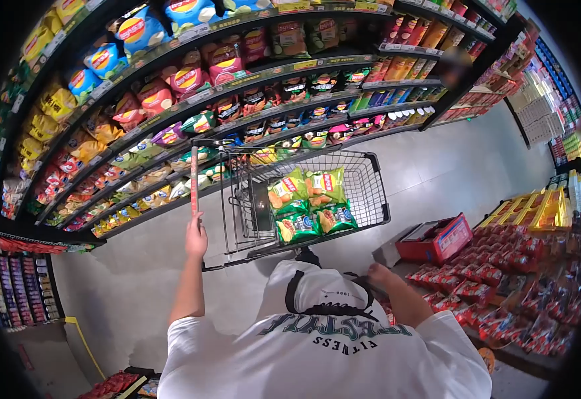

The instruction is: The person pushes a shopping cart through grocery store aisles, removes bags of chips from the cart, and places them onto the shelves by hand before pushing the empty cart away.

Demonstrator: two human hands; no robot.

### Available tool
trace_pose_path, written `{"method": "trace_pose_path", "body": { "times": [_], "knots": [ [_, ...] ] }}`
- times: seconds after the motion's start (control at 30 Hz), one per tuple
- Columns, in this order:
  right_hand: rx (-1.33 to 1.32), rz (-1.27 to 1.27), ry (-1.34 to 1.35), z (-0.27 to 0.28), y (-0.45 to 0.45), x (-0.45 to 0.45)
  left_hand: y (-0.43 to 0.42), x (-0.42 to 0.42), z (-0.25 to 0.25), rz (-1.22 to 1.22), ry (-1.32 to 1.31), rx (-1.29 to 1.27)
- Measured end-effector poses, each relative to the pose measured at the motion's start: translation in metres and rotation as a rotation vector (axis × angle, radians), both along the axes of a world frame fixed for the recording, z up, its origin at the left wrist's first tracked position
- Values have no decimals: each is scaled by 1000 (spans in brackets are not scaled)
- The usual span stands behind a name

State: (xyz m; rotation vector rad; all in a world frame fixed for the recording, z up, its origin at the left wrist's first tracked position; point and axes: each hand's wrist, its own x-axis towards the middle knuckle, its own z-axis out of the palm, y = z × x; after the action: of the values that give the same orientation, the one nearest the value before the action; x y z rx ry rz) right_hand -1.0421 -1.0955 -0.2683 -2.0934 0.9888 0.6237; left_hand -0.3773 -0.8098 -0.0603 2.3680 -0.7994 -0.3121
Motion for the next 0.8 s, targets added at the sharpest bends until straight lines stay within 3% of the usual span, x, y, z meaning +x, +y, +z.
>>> {"method": "trace_pose_path", "body": {
  "times": [0.07,0.13,0.23,0.4,0.47,0.5,0.6,0.67,0.7,0.8],
  "knots": [
    [-17,-216,122,1,-44,10,-25,-6,10,-15,-2,24],
    [-19,-506,138,119,-75,77,-51,-10,13,-39,19,60],
    [4,-629,-78,118,-114,96,-92,-12,14,-69,57,65],
    [6,-606,-26,109,-132,107,-149,-33,16,-102,50,100],
    [30,-567,-6,91,-134,96,-171,-42,21,-104,46,140],
    [-95,-549,-15,63,-133,81,-181,-48,25,-114,45,147],
    [-69,-596,-37,72,-146,63,-199,-66,28,-120,11,181],
    [32,-492,104,96,-168,48,-210,-76,23,-110,-54,202],
    [-102,-378,24,79,-172,31,-213,-82,24,-98,-61,214],
    [30,-296,125,85,-205,21,-222,-107,27,-77,-90,242]
  ]
}}
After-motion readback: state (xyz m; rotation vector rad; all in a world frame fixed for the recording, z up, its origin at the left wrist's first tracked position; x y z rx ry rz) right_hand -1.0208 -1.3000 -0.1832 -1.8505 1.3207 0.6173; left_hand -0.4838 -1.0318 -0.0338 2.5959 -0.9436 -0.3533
